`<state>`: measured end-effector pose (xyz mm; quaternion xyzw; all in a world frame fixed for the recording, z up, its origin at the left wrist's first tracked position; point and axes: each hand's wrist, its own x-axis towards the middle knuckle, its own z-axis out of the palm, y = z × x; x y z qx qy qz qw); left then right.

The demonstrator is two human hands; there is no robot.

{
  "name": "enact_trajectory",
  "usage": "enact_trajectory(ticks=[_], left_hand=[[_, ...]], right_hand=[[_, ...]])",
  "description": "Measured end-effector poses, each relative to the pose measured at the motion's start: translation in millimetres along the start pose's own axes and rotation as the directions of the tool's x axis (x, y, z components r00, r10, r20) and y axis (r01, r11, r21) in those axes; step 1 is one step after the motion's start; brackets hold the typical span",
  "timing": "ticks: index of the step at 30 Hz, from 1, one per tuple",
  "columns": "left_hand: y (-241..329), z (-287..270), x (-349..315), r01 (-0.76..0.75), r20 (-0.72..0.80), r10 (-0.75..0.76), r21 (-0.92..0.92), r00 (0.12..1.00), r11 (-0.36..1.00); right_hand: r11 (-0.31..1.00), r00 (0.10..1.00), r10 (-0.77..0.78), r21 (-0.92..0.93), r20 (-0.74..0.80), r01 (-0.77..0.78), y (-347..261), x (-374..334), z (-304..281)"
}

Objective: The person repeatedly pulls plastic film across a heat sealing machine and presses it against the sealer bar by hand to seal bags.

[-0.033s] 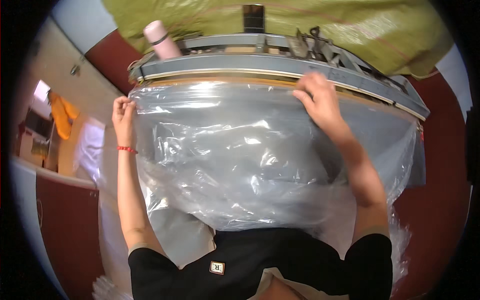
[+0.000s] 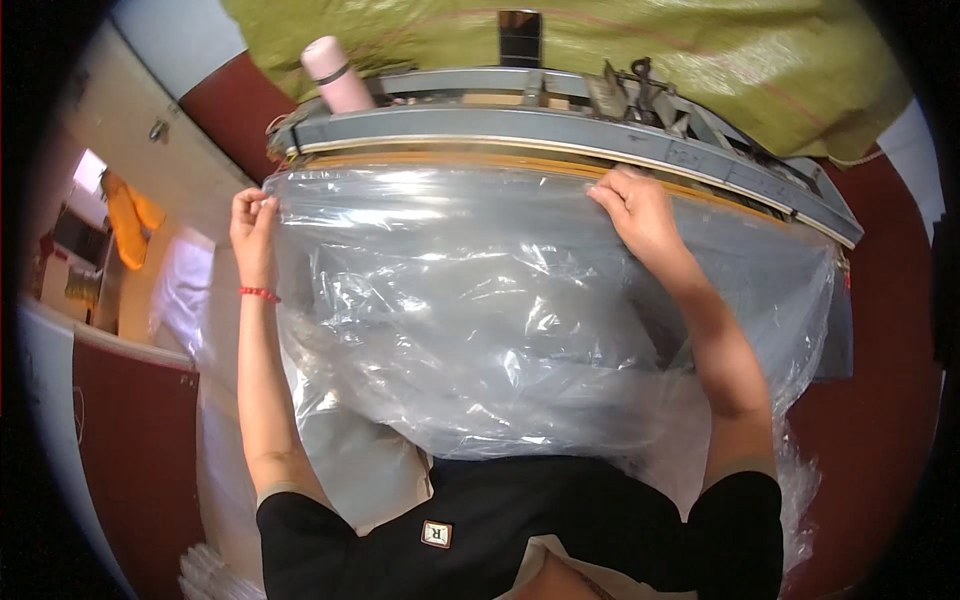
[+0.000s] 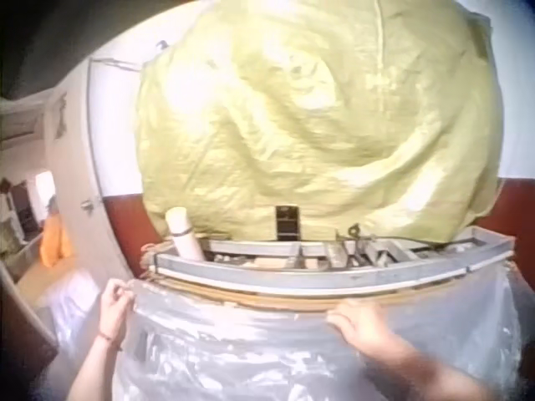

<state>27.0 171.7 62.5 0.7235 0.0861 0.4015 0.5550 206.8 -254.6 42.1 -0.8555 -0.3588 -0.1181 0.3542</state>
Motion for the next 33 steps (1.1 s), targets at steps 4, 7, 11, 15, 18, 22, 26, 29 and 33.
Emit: enact_trajectory(ticks=[4, 7, 11, 15, 18, 22, 26, 29, 33], left_hand=[[-34, -61, -14, 0.037, 0.086, -0.096, 0.517, 0.992, 0.855], [-67, -108, -57, -0.063, 0.216, -0.289, 0.887, 0.933, 0.458], [-51, -78, -129, -0.198, 0.307, -0.13, 0.83, 0.943, 0.522], [8, -37, -182, -0.018, 0.231, -0.142, 0.577, 0.963, 0.816], [39, 7, -214, -0.23, 0.202, 0.133, 0.603, 0.97, 0.764], [78, 85, -247, -0.563, 0.658, 0.192, 0.414, 0.728, 0.715], [68, 145, -245, -0.673, 0.723, 0.205, 0.447, 0.66, 0.589], [62, 162, -223, -0.702, 0.711, 0.234, 0.482, 0.663, 0.524], [61, 166, -179, -0.654, 0.67, 0.302, 0.363, 0.678, 0.663]], right_hand=[[0.912, 0.964, 0.264, 0.32, 0.018, -0.255, 22, -33, 1], [0.914, 0.907, 0.393, 0.172, -0.152, -0.367, 68, -78, -48], [0.823, 0.765, 0.425, -0.144, -0.484, -0.549, 175, -181, -144], [0.705, 0.718, 0.437, -0.289, -0.542, -0.648, 230, -263, -214], [0.629, 0.672, 0.479, -0.314, -0.565, -0.711, 219, -277, -225], [0.674, 0.698, 0.454, -0.299, -0.553, -0.675, 214, -263, -216], [0.703, 0.703, 0.416, -0.287, -0.577, -0.651, 212, -266, -220], [0.648, 0.65, 0.526, -0.237, -0.548, -0.724, 209, -266, -220], [0.69, 0.659, 0.483, -0.212, -0.576, -0.692, 213, -272, -221]])
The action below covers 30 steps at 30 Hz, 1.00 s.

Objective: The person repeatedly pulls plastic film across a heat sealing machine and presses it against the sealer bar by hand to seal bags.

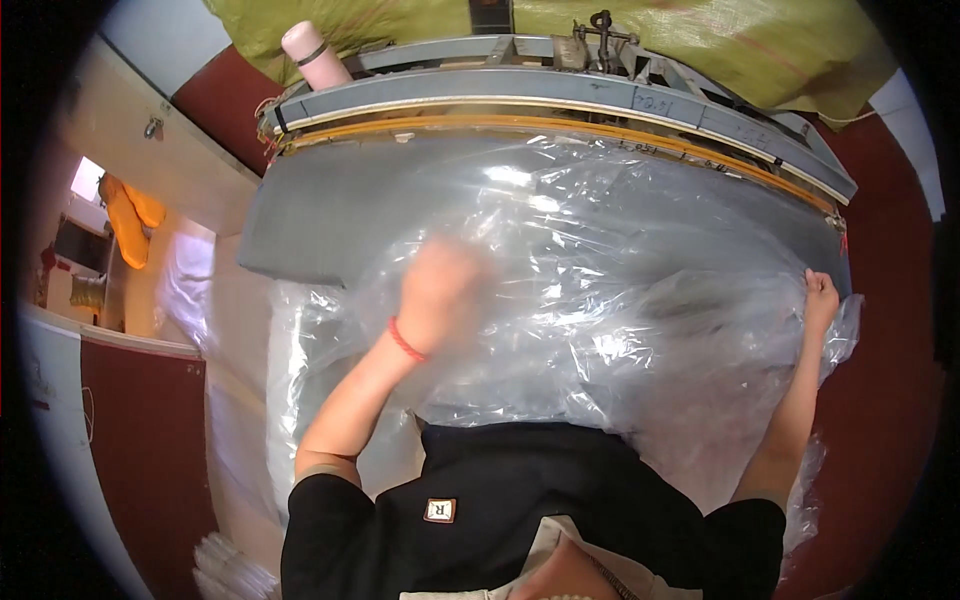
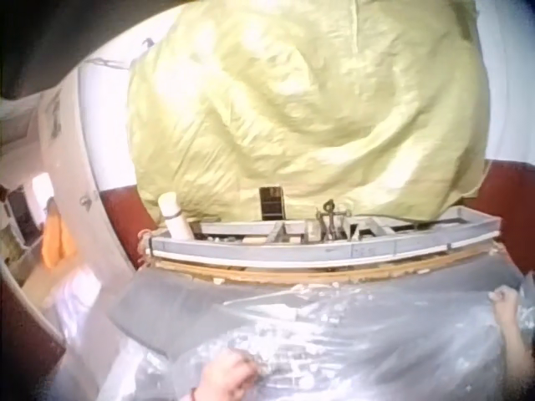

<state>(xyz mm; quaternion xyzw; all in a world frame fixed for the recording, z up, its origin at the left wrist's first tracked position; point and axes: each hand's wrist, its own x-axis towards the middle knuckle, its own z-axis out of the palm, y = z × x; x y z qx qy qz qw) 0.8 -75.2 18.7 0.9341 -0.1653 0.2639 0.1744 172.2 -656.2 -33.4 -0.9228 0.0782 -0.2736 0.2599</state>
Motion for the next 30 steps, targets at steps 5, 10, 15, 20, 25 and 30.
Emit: enact_trajectory(ticks=[5, 10, 15, 20, 25, 30], left_hand=[[-46, -7, 70, 0.369, 0.207, -0.382, -0.83, 0.9, 0.418], [-89, 58, 105, -0.13, 0.01, 0.139, -0.292, 0.99, 0.948], [-63, 52, 39, -0.052, 0.025, 0.052, 0.029, 0.998, 0.998], [-62, -2, -31, 0.074, 0.073, -0.075, 0.014, 0.994, 0.997], [-127, -68, -40, 0.716, 0.526, -0.496, -0.401, 0.691, 0.572], [-184, -126, -19, 0.737, 0.301, -0.695, -0.466, 0.653, 0.49]], right_hand=[[1.0, 1.0, 0.008, 0.01, -0.015, -0.008, -1, 0, -3], [0.994, 0.999, 0.04, 0.104, 0.006, -0.04, -3, -1, 2], [0.982, 0.999, 0.034, 0.186, -0.009, -0.032, 8, -3, 0], [0.966, 0.993, -0.007, 0.257, 0.115, -0.023, -34, -6, 11], [0.938, 0.981, -0.08, 0.347, 0.176, 0.014, -87, -5, 46], [0.925, 0.968, -0.158, 0.372, 0.193, 0.077, -109, -4, 66]])
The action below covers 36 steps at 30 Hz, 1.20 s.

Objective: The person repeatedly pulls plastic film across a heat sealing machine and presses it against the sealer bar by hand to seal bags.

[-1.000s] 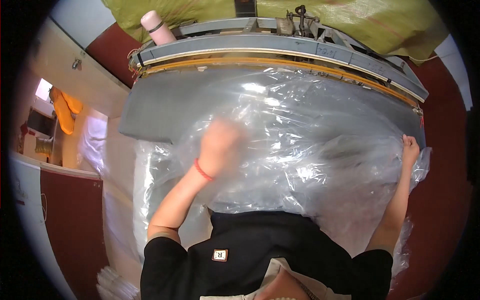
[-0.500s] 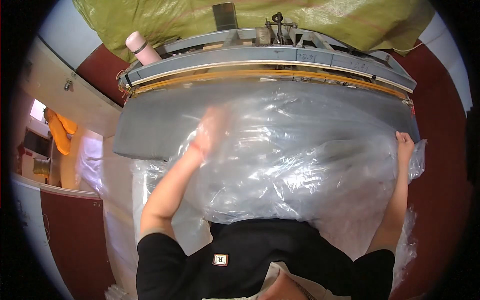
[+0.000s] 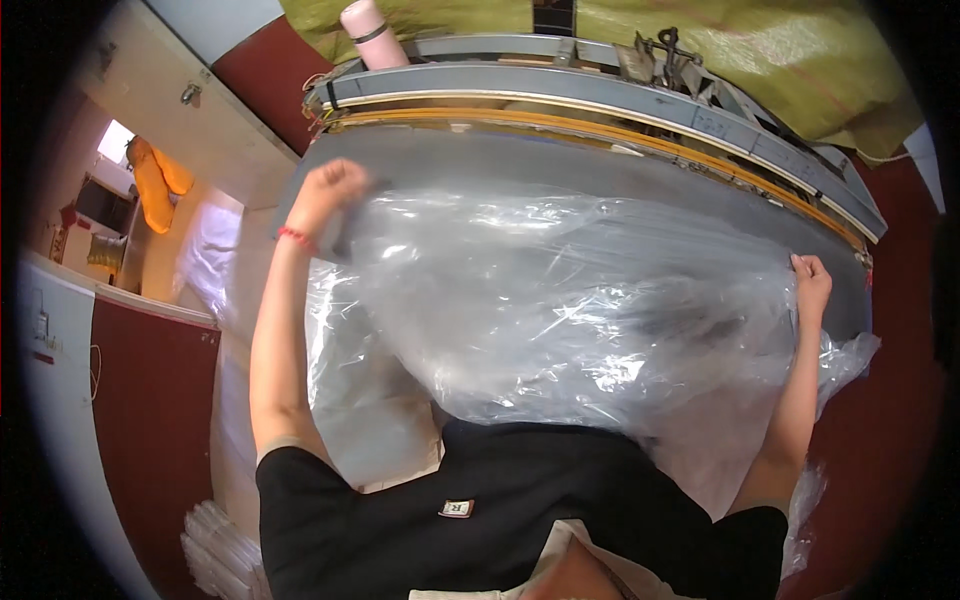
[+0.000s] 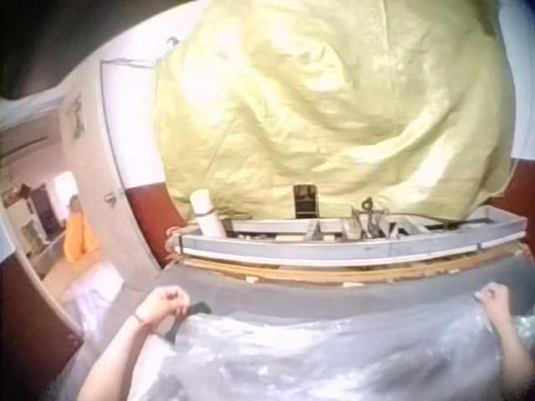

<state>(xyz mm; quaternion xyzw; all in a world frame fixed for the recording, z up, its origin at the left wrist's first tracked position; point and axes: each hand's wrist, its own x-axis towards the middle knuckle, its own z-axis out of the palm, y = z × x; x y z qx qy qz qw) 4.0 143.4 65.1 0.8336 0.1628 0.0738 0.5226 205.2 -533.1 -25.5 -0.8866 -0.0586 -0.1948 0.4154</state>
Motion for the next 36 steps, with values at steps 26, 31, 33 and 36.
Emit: enact_trajectory(ticks=[26, 31, 33, 36], left_hand=[[9, 25, -1, -0.202, -0.237, 0.167, -0.132, 0.957, 0.97], [12, 91, -133, -0.263, 0.066, 0.257, 0.095, 0.964, 0.96], [4, 105, -147, -0.241, 0.016, 0.241, 0.12, 0.97, 0.963], [3, 113, -139, -0.221, -0.083, 0.227, 0.07, 0.97, 0.973]], right_hand=[[0.973, 0.996, 0.07, -0.218, -0.056, -0.081, -1, -4, -5], [0.982, 0.998, 0.048, -0.184, -0.031, -0.053, 7, 1, 1], [0.987, 0.999, 0.036, -0.154, -0.029, -0.04, 7, 1, 4], [0.987, 0.999, 0.009, -0.163, -0.054, -0.018, 11, 2, 3]])
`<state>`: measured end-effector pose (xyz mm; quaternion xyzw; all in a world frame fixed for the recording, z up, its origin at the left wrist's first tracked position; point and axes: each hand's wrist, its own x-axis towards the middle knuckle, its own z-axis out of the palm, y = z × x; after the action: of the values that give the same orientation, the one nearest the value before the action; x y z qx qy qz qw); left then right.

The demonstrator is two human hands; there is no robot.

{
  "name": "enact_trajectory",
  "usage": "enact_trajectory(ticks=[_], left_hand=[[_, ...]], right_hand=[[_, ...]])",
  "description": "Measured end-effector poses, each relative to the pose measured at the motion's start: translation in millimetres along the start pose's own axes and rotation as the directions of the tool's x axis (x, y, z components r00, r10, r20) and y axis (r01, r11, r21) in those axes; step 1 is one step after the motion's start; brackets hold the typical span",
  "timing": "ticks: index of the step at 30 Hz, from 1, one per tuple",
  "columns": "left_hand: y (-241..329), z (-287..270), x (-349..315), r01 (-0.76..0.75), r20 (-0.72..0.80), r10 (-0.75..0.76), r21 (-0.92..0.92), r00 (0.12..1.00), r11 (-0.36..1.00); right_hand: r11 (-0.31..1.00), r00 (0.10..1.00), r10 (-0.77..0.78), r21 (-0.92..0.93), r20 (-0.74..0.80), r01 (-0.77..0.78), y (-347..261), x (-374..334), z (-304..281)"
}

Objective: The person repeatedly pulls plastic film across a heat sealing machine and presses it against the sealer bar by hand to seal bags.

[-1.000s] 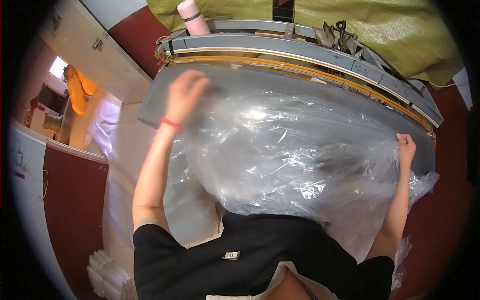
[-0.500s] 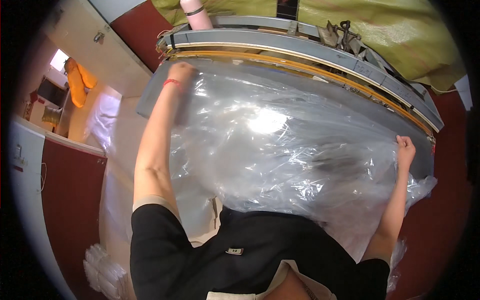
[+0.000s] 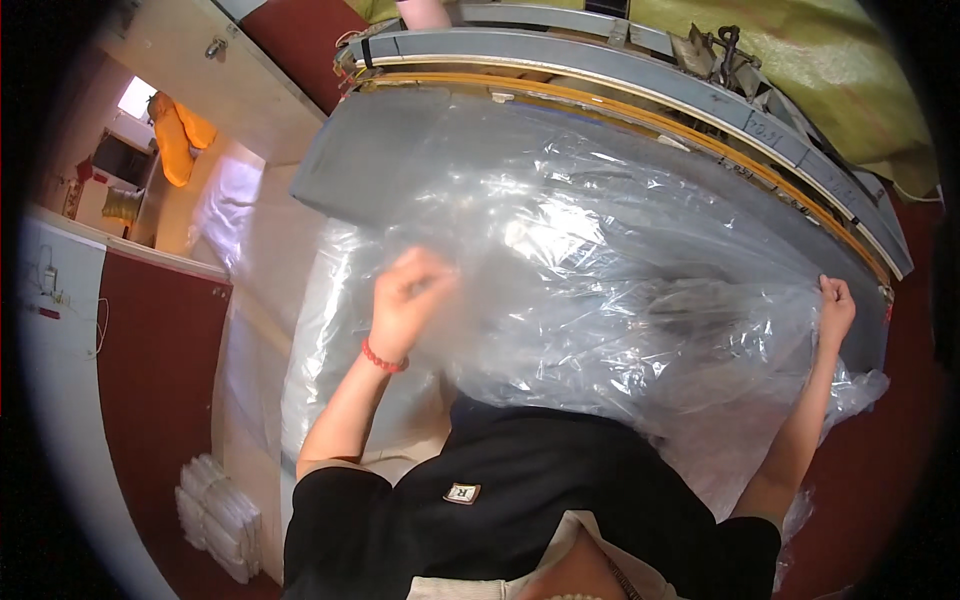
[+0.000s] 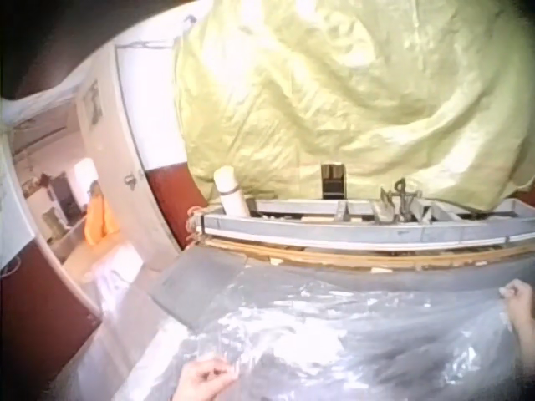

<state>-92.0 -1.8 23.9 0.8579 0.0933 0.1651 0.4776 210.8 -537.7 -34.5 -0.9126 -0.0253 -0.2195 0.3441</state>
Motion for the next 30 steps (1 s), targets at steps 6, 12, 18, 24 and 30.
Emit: enact_trajectory(ticks=[6, 12, 18, 24, 30], left_hand=[[0, -5, 87, 0.119, -0.22, -0.261, -0.506, 0.94, 0.854], [-60, -14, 207, -0.051, -0.229, 0.307, 0.722, 0.924, 0.69], [-119, -2, 225, -0.06, -0.227, 0.298, 0.696, 0.927, 0.716], [-95, 23, 227, -0.051, -0.145, 0.23, 0.736, 0.962, 0.676], [-63, 33, 233, 0.052, -0.137, 0.087, 0.773, 0.987, 0.632]], right_hand=[[0.998, 0.999, 0.036, 0.043, 0.016, -0.036, -13, -5, -6], [0.999, 0.999, 0.035, -0.001, 0.009, -0.035, -9, -4, -8], [0.983, 0.994, 0.097, 0.153, 0.044, -0.103, 7, -23, -43], [0.93, 0.985, 0.165, 0.325, 0.047, -0.171, 63, -50, -84], [0.94, 0.977, 0.209, 0.267, 0.045, -0.213, 60, -57, -92]])
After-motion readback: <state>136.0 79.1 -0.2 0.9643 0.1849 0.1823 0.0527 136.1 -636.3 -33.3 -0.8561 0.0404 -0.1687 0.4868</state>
